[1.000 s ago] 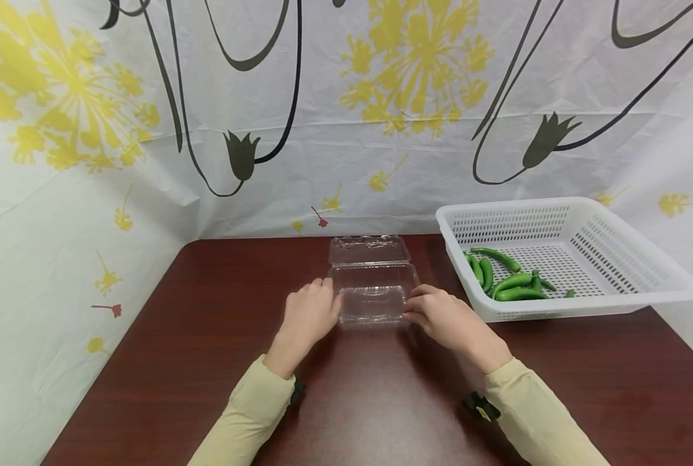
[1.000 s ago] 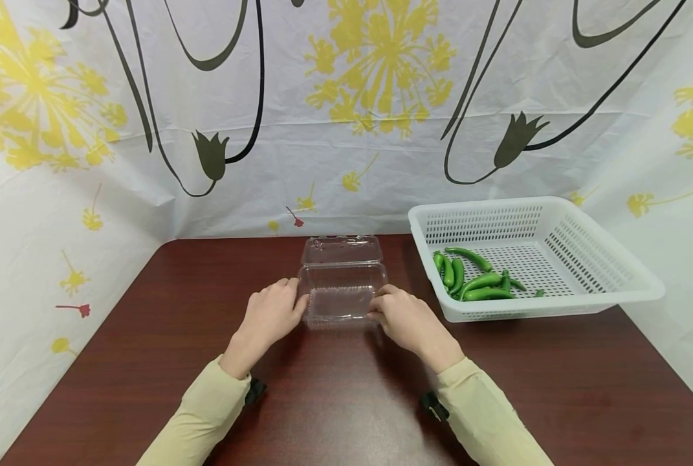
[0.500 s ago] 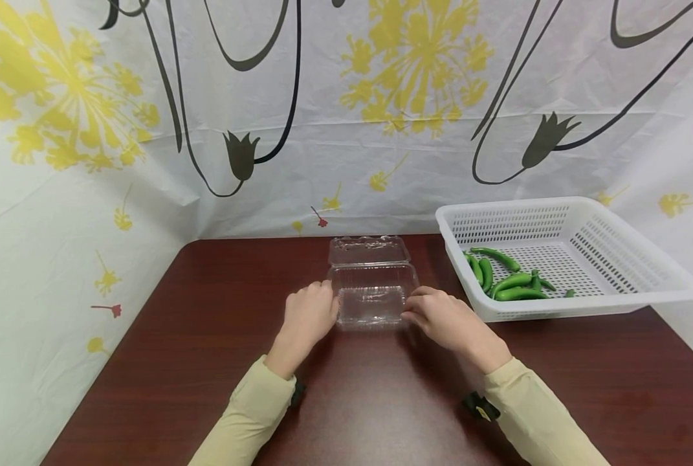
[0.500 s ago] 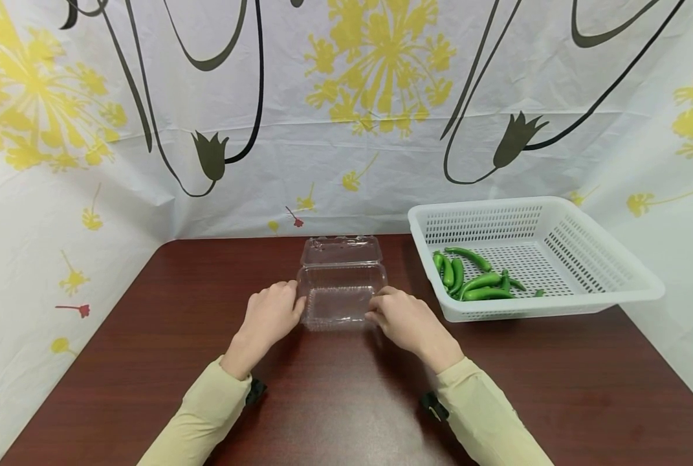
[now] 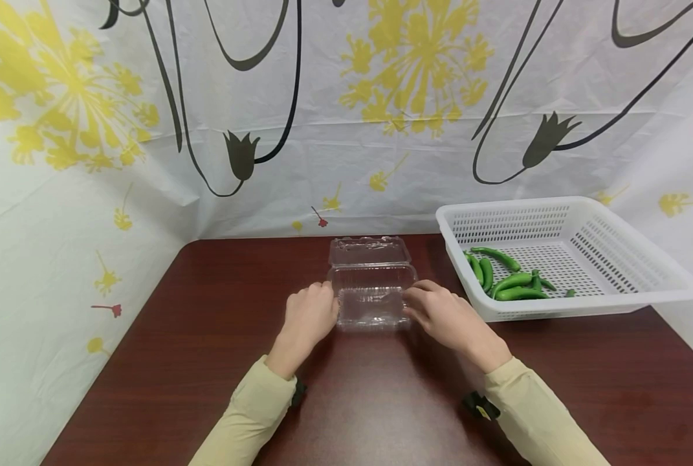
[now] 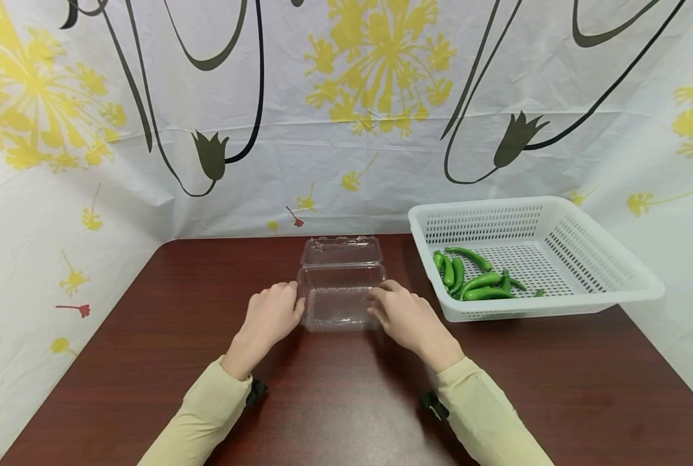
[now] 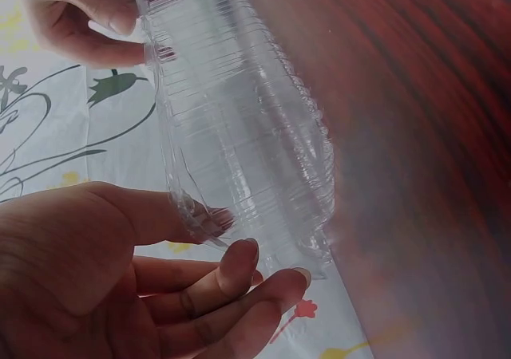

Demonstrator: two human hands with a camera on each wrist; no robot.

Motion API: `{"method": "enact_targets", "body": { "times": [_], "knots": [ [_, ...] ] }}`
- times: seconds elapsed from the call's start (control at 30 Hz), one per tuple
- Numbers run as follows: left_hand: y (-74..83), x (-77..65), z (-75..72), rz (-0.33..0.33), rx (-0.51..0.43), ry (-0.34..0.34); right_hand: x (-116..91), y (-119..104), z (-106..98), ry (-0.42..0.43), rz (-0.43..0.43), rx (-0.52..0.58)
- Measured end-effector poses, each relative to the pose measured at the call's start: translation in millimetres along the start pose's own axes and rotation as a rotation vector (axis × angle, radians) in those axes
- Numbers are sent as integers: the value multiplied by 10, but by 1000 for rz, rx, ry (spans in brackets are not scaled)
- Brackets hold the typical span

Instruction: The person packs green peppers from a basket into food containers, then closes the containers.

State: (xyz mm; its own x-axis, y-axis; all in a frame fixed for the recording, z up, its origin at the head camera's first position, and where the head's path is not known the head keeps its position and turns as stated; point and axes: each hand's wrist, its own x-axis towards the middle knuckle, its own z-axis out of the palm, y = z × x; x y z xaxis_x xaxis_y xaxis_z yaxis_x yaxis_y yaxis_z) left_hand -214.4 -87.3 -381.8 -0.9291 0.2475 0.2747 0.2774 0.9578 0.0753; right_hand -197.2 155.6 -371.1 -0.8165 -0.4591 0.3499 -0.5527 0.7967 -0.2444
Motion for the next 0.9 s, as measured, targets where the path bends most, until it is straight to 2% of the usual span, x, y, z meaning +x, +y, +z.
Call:
{"method": "enact_targets", "body": {
  "times": [0.37,0.9],
  "knots": [
    [6,-9,-31,0,-25,-15,14,40,29,34,-9,26],
    [-3,-8,-42,-24,-62,-28,25,53,7,16,-24,6]
  ]
}}
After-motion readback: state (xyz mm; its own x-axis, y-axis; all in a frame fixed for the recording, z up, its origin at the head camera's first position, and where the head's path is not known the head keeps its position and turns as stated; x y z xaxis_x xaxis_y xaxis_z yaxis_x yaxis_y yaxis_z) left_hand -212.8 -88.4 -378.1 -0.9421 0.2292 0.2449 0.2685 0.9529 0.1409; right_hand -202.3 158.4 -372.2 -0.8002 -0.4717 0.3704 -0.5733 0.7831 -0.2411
